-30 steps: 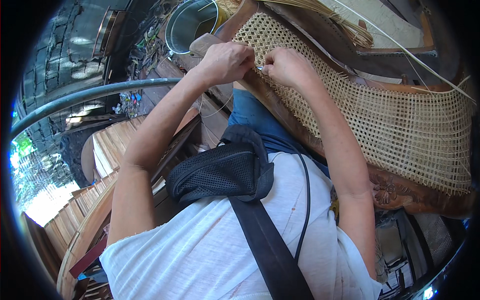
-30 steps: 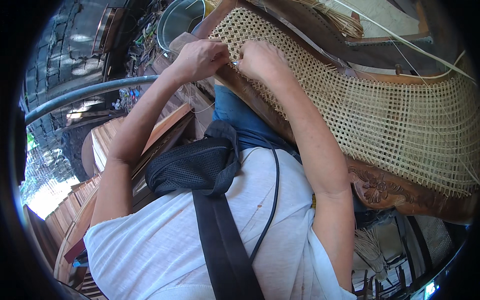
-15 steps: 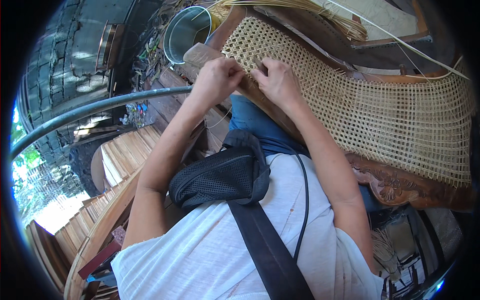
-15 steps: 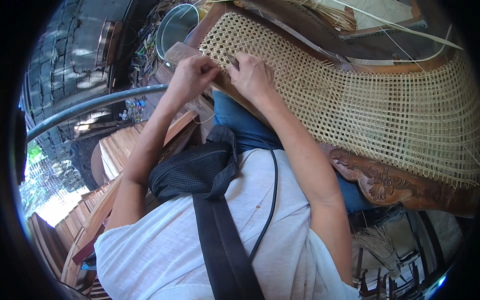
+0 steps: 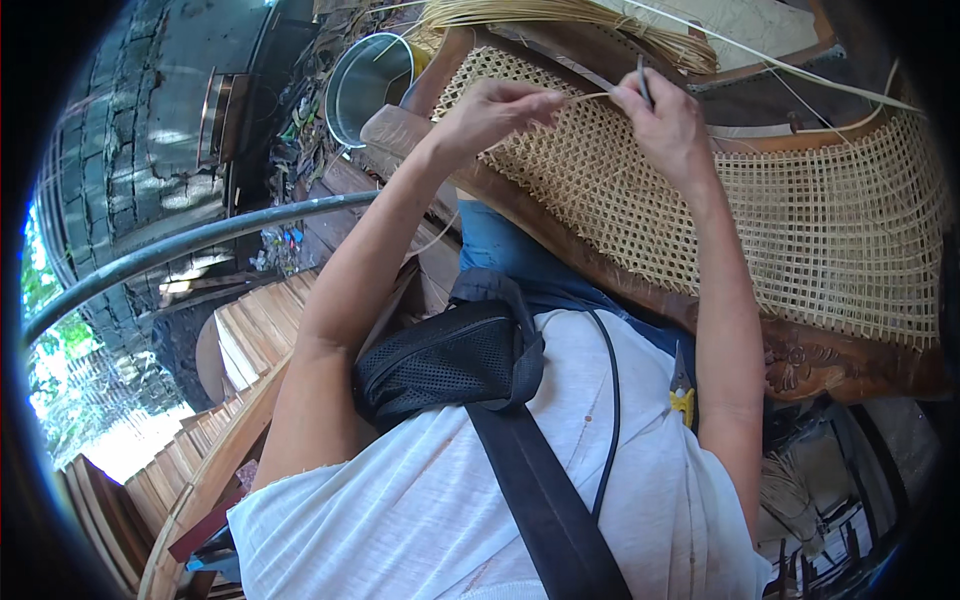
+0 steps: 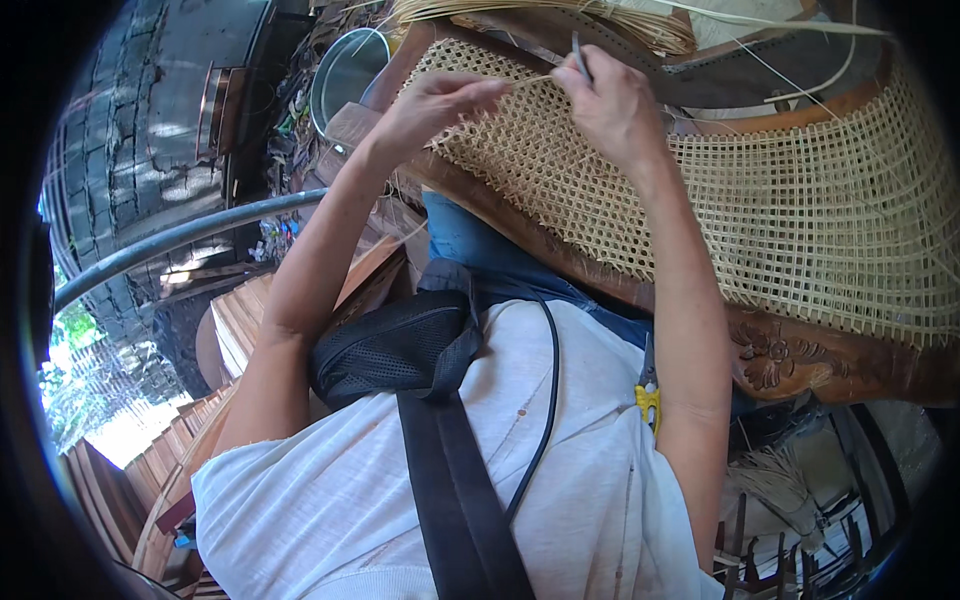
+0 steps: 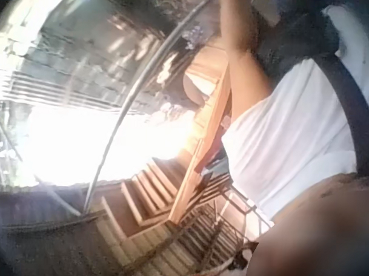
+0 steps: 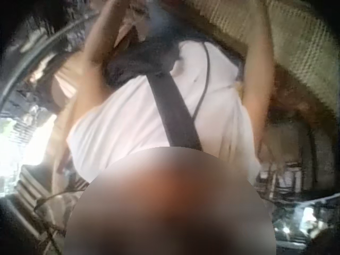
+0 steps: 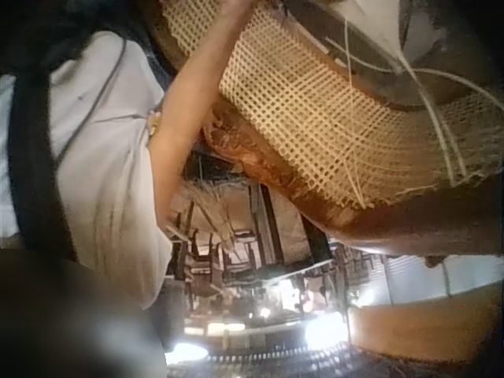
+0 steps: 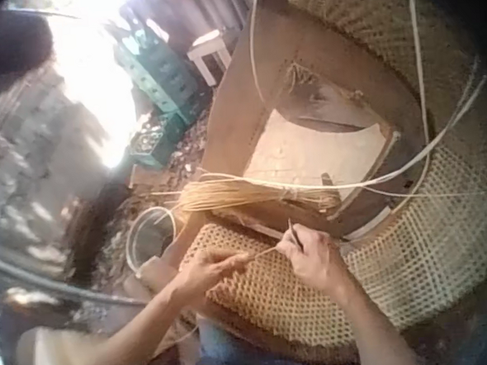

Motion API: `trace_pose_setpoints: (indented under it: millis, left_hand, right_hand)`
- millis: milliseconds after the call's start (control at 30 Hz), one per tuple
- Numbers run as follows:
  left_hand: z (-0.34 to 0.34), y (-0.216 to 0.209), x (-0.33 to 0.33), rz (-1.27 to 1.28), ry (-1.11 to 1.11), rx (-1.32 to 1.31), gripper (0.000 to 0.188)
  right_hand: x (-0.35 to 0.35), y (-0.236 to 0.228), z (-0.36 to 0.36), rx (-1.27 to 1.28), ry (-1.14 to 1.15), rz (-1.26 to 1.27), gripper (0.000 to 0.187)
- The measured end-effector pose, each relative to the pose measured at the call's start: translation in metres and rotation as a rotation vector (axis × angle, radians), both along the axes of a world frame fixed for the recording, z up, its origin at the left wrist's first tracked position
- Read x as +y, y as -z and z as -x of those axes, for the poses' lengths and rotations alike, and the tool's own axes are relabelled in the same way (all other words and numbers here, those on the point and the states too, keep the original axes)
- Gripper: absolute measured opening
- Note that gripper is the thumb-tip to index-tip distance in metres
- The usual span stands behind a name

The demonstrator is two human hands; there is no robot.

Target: Repairing the cane webbing on a wooden chair seat using rattan strips and tools.

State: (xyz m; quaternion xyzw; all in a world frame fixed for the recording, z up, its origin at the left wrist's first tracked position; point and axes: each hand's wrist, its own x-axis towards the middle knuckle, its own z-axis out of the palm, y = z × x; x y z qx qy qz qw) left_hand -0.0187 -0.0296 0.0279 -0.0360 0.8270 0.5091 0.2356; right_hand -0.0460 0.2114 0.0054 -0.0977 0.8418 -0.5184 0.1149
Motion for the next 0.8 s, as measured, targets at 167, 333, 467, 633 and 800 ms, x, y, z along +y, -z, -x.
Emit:
trace_pose_setpoints:
  millis: [167, 333, 467, 633, 800]
  left_hand:
    - [-0.012, -0.029, -0.015, 0.317, -0.127, 0.078, 0.031]
    - [-0.029, -0.018, -0.041, 0.554, -0.144, 0.103, 0.029]
    - [-0.027, -0.023, -0.038, 0.643, -0.097, 0.132, 0.026]
    - [-0.026, -0.036, -0.03, 0.709, -0.098, 0.136, 0.024]
    - [-0.026, -0.038, -0.033, 0.734, 0.012, 0.15, 0.027]
  right_hand:
    - [-0.044, 0.027, -0.016, -0.039, -0.177, -0.127, 0.027]
    - [-0.075, 0.025, -0.026, -0.173, -0.477, -0.274, 0.023]
    - [-0.083, 0.019, -0.015, -0.114, -0.499, -0.294, 0.02]
    - [-0.107, 0.017, -0.016, 0.007, -0.468, -0.367, 0.022]
    - [-0.11, 0.012, -0.019, 0.009, -0.443, -0.363, 0.023]
